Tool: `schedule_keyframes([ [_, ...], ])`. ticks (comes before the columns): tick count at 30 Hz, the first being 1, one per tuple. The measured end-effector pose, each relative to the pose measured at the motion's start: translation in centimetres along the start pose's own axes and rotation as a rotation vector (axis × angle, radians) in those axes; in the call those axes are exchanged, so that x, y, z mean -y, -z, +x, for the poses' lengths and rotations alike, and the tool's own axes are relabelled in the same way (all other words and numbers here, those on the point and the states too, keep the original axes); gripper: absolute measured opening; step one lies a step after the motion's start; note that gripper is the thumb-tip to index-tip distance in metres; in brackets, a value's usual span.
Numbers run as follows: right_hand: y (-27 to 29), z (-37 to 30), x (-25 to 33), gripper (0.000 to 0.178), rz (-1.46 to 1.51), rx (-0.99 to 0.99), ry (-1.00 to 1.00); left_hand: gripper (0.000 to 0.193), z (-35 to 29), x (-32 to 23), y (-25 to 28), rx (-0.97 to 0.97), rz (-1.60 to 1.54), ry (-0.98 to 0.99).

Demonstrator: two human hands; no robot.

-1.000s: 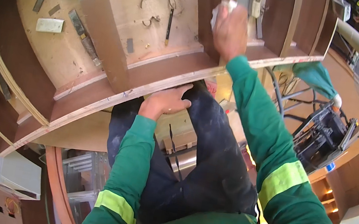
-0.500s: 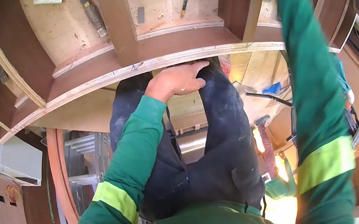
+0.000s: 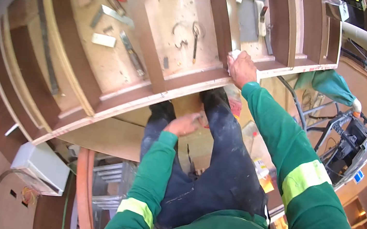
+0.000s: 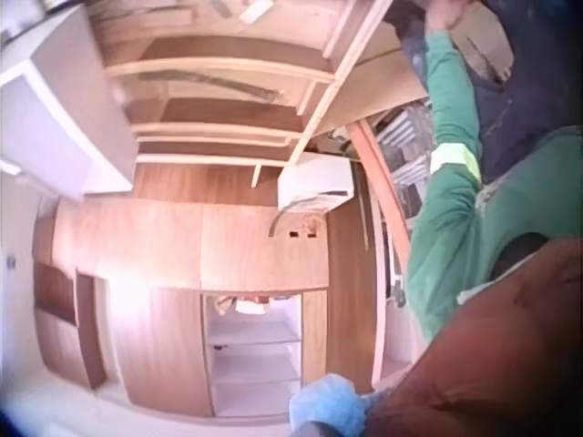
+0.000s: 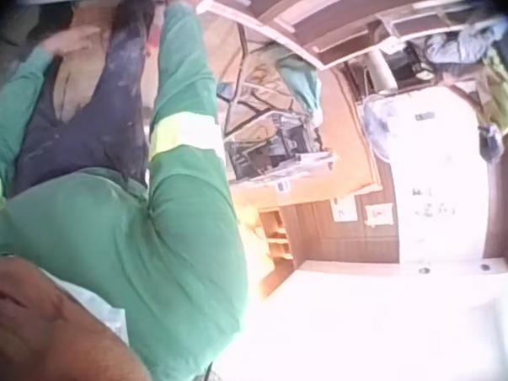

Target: The person prepares the interior of a wooden cabinet by wiping the surfaces with a cloth, sanding the edges with a sanding block, and checking the fit of a curved wooden component against the frame.

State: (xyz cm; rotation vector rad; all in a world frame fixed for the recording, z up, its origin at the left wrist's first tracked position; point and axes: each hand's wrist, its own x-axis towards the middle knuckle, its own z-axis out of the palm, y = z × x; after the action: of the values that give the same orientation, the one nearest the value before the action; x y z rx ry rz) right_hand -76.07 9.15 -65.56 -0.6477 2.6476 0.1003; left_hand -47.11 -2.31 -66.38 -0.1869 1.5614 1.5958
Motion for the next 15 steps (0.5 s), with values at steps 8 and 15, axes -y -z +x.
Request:
schedule_keyframes([
  [8, -1.4, -3.7, -5.7, 0.032, -0.078, 0.643, -0.009, 0.056, -11.9, -3.7, -1.1, -0.578, -0.561, 0.002],
  [15, 7.5, -15.9, 6.7, 0.035, 0.606, 0.438, 0.034, 0.078, -19.4, -5.8, 0.4, -0.782, -0.733, 0.115],
])
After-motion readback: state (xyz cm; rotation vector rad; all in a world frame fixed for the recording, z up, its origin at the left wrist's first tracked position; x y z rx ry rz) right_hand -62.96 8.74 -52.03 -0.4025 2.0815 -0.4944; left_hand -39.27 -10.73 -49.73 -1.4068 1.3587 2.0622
